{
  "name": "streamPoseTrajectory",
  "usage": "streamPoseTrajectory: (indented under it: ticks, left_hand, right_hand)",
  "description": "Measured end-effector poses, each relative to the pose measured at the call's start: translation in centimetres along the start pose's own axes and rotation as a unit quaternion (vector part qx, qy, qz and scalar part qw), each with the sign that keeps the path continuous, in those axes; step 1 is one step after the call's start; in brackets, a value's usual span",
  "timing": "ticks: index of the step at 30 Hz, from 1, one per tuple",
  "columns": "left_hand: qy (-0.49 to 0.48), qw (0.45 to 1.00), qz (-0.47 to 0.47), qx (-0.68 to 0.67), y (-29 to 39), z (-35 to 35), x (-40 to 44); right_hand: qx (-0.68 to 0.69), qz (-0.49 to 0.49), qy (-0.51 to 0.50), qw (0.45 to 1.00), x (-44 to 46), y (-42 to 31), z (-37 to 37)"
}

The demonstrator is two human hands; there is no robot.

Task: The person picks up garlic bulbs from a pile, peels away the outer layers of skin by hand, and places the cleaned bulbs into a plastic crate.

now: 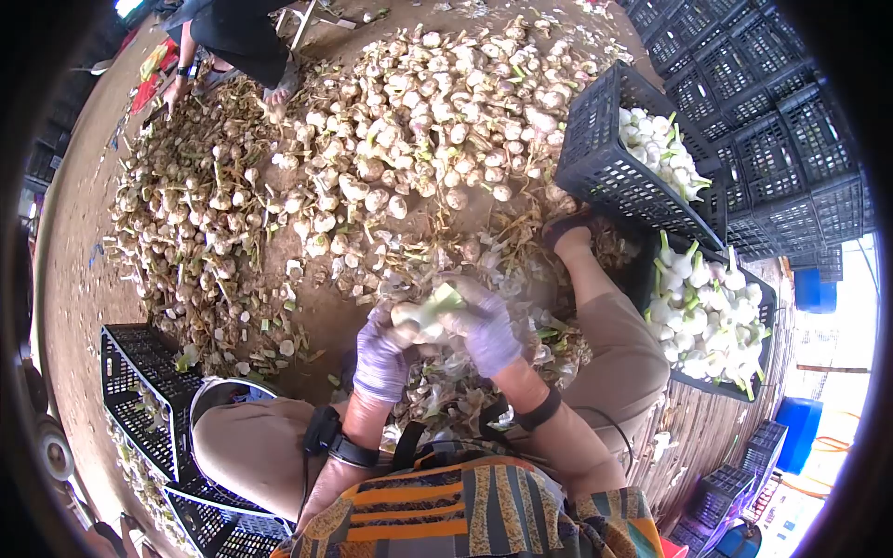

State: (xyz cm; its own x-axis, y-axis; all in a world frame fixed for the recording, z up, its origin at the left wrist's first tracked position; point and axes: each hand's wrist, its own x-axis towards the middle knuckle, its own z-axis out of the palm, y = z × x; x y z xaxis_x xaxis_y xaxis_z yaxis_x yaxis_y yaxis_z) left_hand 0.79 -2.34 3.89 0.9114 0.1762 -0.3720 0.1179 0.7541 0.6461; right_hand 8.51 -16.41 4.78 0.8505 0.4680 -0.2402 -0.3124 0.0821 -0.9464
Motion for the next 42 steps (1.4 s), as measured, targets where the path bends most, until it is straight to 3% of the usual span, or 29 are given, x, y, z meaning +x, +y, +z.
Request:
streamPoseTrajectory:
  ticks: [1, 3, 5, 7, 9, 10, 13, 14, 15, 17, 19, 21, 23, 25, 27, 29, 30, 31, 34, 35, 37, 38, 39, 40, 41, 42]
  left_hand:
    - [-0.019, 0.992, -0.061, -0.112, 0.1, -0.5, 0.0]
    - [-0.039, 0.989, -0.070, -0.122, 0.4, -0.5, 0.1]
    - [0.028, 0.983, -0.134, -0.119, 1.0, 0.4, -0.1]
    - [0.042, 0.983, -0.148, -0.103, 0.9, 0.6, 0.1]
    - [0.064, 0.986, -0.141, -0.064, 1.1, 1.0, -0.2]
    - [0.065, 0.986, -0.142, -0.064, 0.5, 0.9, -0.2]
    - [0.112, 0.987, 0.059, 0.102, -1.4, 0.8, 0.2]
    - [0.102, 0.993, 0.020, 0.055, -1.3, 0.5, -0.2]
    - [0.102, 0.993, 0.019, 0.055, -1.0, 0.6, -0.4]
    - [0.104, 0.991, -0.077, 0.017, -0.7, 0.6, -0.5]
    - [0.113, 0.985, -0.120, 0.047, -0.7, 0.0, 0.1]
    - [0.122, 0.983, -0.137, -0.011, -0.7, -0.1, 0.6]
    - [0.094, 0.984, -0.149, -0.022, -0.2, -0.2, 0.6]
    - [0.102, 0.985, -0.129, 0.043, -0.2, 0.0, 0.4]
    - [0.102, 0.983, -0.138, 0.060, -1.3, -0.3, 0.6]
    - [0.116, 0.993, -0.003, 0.031, -3.2, 0.6, 1.1]
    - [0.035, 0.994, -0.068, -0.072, -2.8, -0.3, 0.8]
    - [0.010, 0.987, -0.098, -0.126, -0.2, 1.0, 0.1]
    - [0.084, 0.978, 0.013, -0.191, -0.4, -0.1, 1.0]
    - [0.084, 0.978, 0.013, -0.190, -0.9, -1.1, 1.1]
    - [0.084, 0.977, 0.107, -0.165, -0.4, -1.0, 1.3]
    - [0.081, 0.980, 0.104, -0.147, -0.1, -0.8, 0.9]
    - [0.081, 0.980, 0.102, -0.149, 0.3, -0.4, 0.6]
    - [0.070, 0.983, 0.108, -0.131, 0.6, 0.0, 0.3]
    - [0.061, 0.985, 0.116, -0.112, 0.8, 0.3, 0.1]
    - [0.067, 0.985, 0.120, -0.102, 0.8, 0.5, 0.0]
  right_hand:
    - [-0.138, -0.092, -0.038, 0.985, 0.0, -0.5, 0.1]
    - [-0.121, -0.072, -0.047, 0.989, -0.3, -1.2, 0.3]
    - [-0.418, -0.218, -0.100, 0.876, 0.2, -1.6, -0.4]
    - [-0.420, -0.200, -0.091, 0.880, 0.0, -1.6, -0.1]
    - [-0.217, -0.077, -0.072, 0.971, -0.3, -1.4, 0.4]
    - [-0.226, -0.078, -0.074, 0.968, -0.4, -0.6, 0.1]
    - [-0.221, -0.011, -0.080, 0.972, -1.3, -0.5, 0.2]
    - [-0.302, -0.086, -0.104, 0.944, -1.1, -0.8, 0.2]
    - [-0.302, -0.085, -0.103, 0.944, -0.6, -0.6, 0.1]
    - [-0.508, -0.334, -0.102, 0.788, 0.3, -0.2, -0.2]
    - [-0.531, -0.285, -0.124, 0.788, 0.7, -0.1, 0.0]
    - [-0.509, -0.249, -0.104, 0.817, 1.4, 0.0, 0.5]
    - [-0.363, -0.219, -0.065, 0.903, 1.7, -1.3, 1.0]
    - [-0.250, -0.112, 0.012, 0.962, 0.6, -1.7, 0.3]
    - [-0.161, -0.022, -0.045, 0.986, -0.5, -2.7, 0.7]
    - [-0.204, -0.072, -0.033, 0.976, -0.6, -0.9, 1.1]
    - [-0.148, -0.062, -0.033, 0.987, -0.3, -0.8, 0.7]
    - [-0.022, 0.068, 0.002, 0.997, -0.7, -2.4, 0.9]
    - [0.181, 0.145, 0.011, 0.973, -0.3, -1.3, 0.0]
    - [0.181, 0.144, 0.012, 0.973, -0.4, -0.3, -0.8]
    - [0.089, 0.078, -0.005, 0.993, -0.8, 0.8, -1.5]
    - [0.339, 0.178, 0.053, 0.922, -0.3, 1.4, -1.7]
    - [0.336, 0.178, 0.055, 0.923, 0.0, 3.6, -3.3]
    - [-0.080, 0.031, -0.005, 0.996, 0.6, 7.6, -5.9]
    - [-0.479, -0.121, -0.066, 0.867, 1.0, 10.2, -7.6]
    - [-0.355, -0.159, -0.029, 0.921, 1.3, 11.0, -6.8]
